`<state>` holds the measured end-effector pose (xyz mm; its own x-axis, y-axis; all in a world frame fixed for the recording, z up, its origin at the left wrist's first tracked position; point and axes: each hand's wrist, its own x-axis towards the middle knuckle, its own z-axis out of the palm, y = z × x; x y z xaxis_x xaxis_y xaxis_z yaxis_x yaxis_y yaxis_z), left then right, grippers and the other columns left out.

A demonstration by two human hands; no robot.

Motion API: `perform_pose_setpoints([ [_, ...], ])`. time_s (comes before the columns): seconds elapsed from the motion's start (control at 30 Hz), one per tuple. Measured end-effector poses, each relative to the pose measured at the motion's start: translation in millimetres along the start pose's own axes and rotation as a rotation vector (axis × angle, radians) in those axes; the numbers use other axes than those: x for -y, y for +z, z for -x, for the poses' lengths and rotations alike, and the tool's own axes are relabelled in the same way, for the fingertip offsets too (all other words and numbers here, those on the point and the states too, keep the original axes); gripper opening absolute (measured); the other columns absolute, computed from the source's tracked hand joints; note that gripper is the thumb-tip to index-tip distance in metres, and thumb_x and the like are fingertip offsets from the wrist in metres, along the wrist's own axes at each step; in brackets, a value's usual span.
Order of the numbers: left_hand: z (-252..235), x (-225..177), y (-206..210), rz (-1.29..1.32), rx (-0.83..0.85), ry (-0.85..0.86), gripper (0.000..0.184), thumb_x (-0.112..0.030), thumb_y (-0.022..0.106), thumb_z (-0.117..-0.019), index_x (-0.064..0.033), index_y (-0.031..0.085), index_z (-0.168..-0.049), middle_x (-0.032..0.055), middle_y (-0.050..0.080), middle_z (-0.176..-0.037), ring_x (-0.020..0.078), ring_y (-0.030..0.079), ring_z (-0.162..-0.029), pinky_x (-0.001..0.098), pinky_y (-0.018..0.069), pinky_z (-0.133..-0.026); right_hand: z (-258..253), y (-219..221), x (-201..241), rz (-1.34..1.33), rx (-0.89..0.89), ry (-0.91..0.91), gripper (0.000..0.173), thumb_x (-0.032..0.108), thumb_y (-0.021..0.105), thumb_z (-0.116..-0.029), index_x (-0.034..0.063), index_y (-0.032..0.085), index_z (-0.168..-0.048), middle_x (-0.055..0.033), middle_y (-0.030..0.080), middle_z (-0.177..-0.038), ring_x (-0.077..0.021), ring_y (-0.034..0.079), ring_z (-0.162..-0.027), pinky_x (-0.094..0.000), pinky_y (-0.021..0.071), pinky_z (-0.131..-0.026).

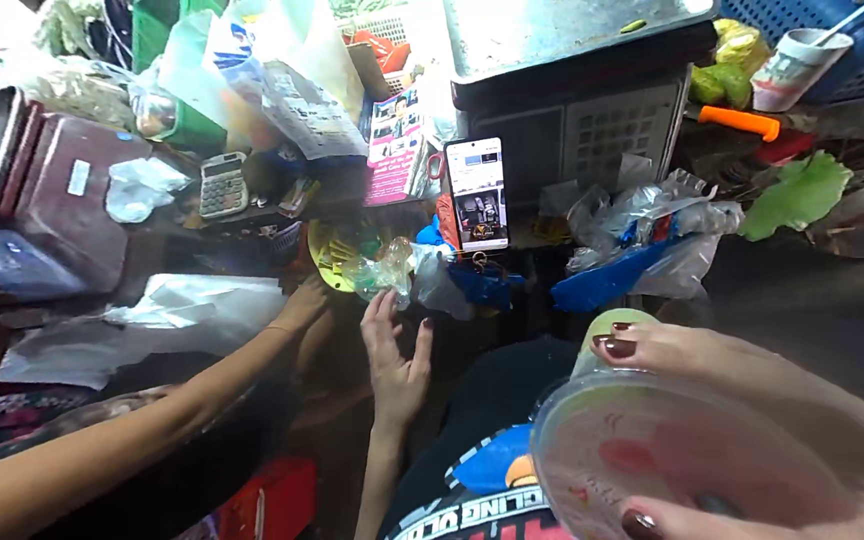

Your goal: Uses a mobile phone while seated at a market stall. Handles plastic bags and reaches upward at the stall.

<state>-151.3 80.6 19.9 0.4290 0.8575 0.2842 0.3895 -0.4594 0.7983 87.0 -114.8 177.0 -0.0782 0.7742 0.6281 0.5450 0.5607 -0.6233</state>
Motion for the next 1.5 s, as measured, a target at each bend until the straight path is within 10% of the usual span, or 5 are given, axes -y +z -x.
perform_pose_setpoints([
  [0.37, 26, 7, -32, 0.000, 0.180, -0.020, 0.047, -0.027, 0.057, -0.0999, 0.0028, 0.058, -0.137, 0.0157, 0.065, -0.129, 0.0111, 0.067, -0.107, 0.0247, 0.0579, -0.088, -4, 19, 15, 0.027, -0.002, -0.020, 0.036, 0.022, 0.068, -0.0993, 0.0186, 0.062, -0.134, -0.0132, 0.054, -0.146, -0.0178, 0.050, -0.139, -0.0325, 0.0424, -0.116],
  [0.83, 34, 13, -15, -0.033, 0.379, 0.106, 0.042, -0.028, 0.056, -0.1035, -0.0029, 0.060, -0.137, 0.0096, 0.068, -0.126, 0.0129, 0.069, -0.107, 0.0294, 0.0589, -0.091, -2, 30, 16, -0.082, 0.007, -0.024, 0.035, 0.026, 0.064, -0.1003, 0.0113, 0.062, -0.132, -0.0174, 0.056, -0.142, -0.0222, 0.052, -0.137, -0.0355, 0.0446, -0.114],
  [1.1, 31, 5, -3, -0.092, 0.457, 0.144, 0.040, -0.026, 0.053, -0.1031, -0.0047, 0.063, -0.135, 0.0020, 0.065, -0.073, 0.0092, 0.059, -0.059, 0.0275, 0.0545, -0.059, -5, 33, 18, -0.073, 0.014, 0.015, 0.035, 0.024, 0.065, -0.0998, 0.0095, 0.060, -0.132, -0.0168, 0.057, -0.142, -0.0213, 0.054, -0.136, -0.0356, 0.0447, -0.115],
  [1.5, 31, 11, -4, -0.142, 0.493, 0.159, 0.039, -0.030, 0.051, -0.1039, -0.0086, 0.064, -0.134, -0.0001, 0.060, -0.068, 0.0117, 0.055, -0.054, 0.0317, 0.0519, -0.054, -8, 35, 19, -0.044, 0.025, 0.002, 0.036, 0.024, 0.063, -0.1006, 0.0096, 0.060, -0.133, -0.0173, 0.057, -0.141, -0.0215, 0.054, -0.136, -0.0356, 0.0441, -0.115],
])
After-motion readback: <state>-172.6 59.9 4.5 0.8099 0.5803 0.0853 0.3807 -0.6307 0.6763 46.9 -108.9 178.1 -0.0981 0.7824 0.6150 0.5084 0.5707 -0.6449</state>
